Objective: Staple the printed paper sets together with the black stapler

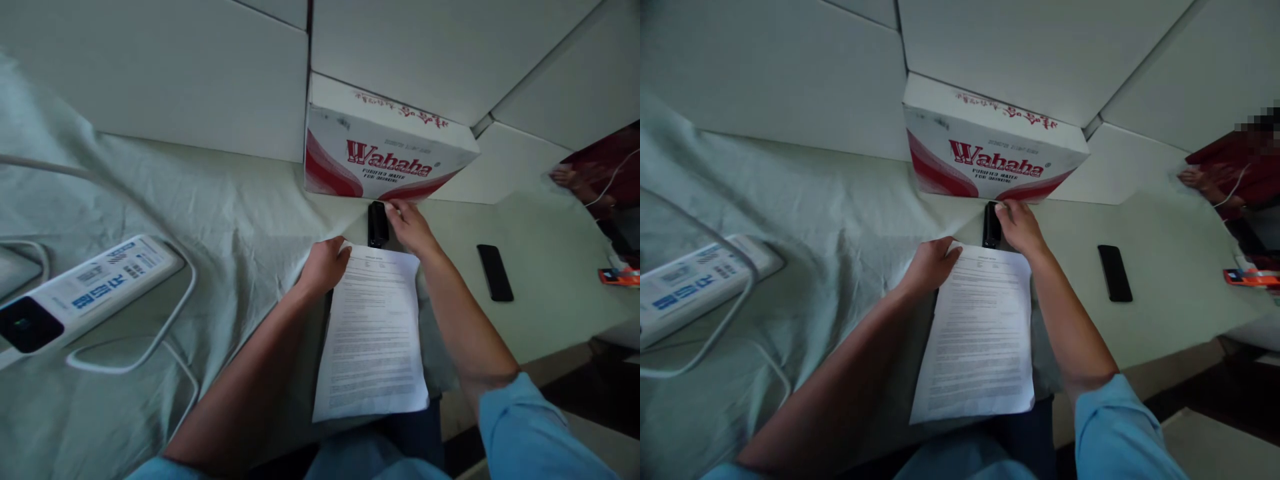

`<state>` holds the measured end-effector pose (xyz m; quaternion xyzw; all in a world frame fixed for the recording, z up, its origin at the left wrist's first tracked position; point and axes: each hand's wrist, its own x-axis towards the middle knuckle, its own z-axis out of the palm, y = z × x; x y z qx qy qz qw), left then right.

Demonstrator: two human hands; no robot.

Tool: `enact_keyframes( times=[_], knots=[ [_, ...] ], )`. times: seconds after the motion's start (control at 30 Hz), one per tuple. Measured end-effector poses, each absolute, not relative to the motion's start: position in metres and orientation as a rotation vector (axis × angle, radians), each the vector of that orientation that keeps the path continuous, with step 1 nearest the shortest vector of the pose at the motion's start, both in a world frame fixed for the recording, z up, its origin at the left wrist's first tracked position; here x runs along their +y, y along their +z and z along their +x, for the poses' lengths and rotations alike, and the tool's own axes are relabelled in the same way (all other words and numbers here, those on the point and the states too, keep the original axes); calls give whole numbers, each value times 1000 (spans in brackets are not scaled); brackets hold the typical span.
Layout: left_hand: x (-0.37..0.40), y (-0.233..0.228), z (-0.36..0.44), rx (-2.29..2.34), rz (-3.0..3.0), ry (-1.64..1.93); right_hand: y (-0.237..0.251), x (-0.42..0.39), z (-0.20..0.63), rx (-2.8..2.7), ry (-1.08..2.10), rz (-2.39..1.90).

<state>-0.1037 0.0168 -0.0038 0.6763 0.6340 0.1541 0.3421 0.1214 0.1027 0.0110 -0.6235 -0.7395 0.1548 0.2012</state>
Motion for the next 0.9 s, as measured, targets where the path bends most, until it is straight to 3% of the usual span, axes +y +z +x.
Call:
enact_keyframes(
  times=[0.27, 0.9],
  knots=[
    [18, -6, -102, 1669, 1757, 387, -16, 125, 82, -1990, 631, -1968],
    [18, -8, -101, 1691, 1787, 379, -24, 113, 76, -2011, 545, -2070]
  ],
)
